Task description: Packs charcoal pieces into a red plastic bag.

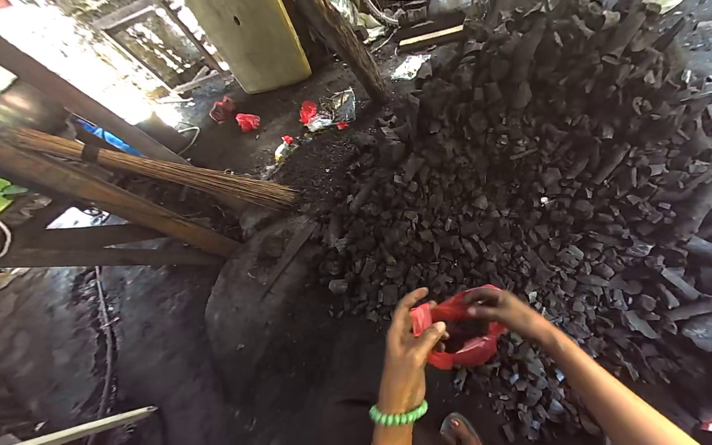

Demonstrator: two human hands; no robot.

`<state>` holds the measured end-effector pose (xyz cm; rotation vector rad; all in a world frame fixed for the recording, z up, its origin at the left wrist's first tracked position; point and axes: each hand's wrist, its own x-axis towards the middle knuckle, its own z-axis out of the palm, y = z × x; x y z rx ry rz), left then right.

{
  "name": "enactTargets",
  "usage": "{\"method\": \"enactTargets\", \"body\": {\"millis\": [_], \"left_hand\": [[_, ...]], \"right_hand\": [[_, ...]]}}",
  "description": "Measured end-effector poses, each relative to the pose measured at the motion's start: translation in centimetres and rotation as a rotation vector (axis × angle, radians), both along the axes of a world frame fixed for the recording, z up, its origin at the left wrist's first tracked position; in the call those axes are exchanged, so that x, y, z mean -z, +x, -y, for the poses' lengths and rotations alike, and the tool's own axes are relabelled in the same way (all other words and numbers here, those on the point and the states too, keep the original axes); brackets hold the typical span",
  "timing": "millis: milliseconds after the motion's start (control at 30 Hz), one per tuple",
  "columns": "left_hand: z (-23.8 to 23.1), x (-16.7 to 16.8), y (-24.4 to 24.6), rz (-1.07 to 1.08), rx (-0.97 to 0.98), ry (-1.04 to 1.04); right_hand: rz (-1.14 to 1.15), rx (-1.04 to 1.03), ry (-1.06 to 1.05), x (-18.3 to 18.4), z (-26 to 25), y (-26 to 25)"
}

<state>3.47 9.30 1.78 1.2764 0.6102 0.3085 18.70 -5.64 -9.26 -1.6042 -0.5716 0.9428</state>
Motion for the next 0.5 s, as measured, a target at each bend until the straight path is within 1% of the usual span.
{"method": "enactTargets", "body": {"millis": [33, 67, 100, 133, 167, 200, 233, 300, 333, 400, 500], "left_hand": [[-0.6, -0.8, -0.7, 0.063, -0.062, 0.03], [-1.1, -1.5, -1.4, 0.117, -0.124, 0.062], [-1.6, -2.0, -1.8, 0.159, -0.179, 0.092], [-2.1, -2.3, -2.2, 0.19, -0.224, 0.113], [-2.4, -2.3, -2.4, 0.208, -0.258, 0.127], [-2.6, -2.2, -2.5, 0.211, -0.283, 0.141], [-2.7, -2.0, -2.5, 0.203, -0.302, 0.16], [-3.0, -1.4, -2.3, 0.184, -0.307, 0.229], [-3.3, -1.0, -2.1, 0.186, -0.303, 0.281], [-3.8, 0.0, -1.7, 0.188, -0.302, 0.391], [-4.4, 0.8, -1.5, 0.151, -0.365, 0.442]], "right_hand": [[-0.099, 0.122, 0.064, -0.8, 0.0, 1.2], [-0.125, 0.233, 0.082, -1.0, -0.1, 2.5], [-0.038, 0.301, 0.01, -0.5, -0.2, 4.1], [0.138, 0.309, -0.155, 0.4, -0.4, 5.8], [0.31, 0.251, -0.352, 1.7, -0.5, 7.3], [0.443, 0.142, -0.529, 3.3, -0.6, 8.2], [0.518, 0.034, -0.675, 4.8, -0.9, 8.6], [0.598, -0.12, -0.857, 7.4, -1.2, 8.1], [0.621, -0.161, -0.909, 8.1, -1.4, 7.6], [0.648, -0.206, -0.941, 8.3, -1.2, 6.8], [0.696, -0.303, -0.893, 7.9, 1.0, 6.2]]}}
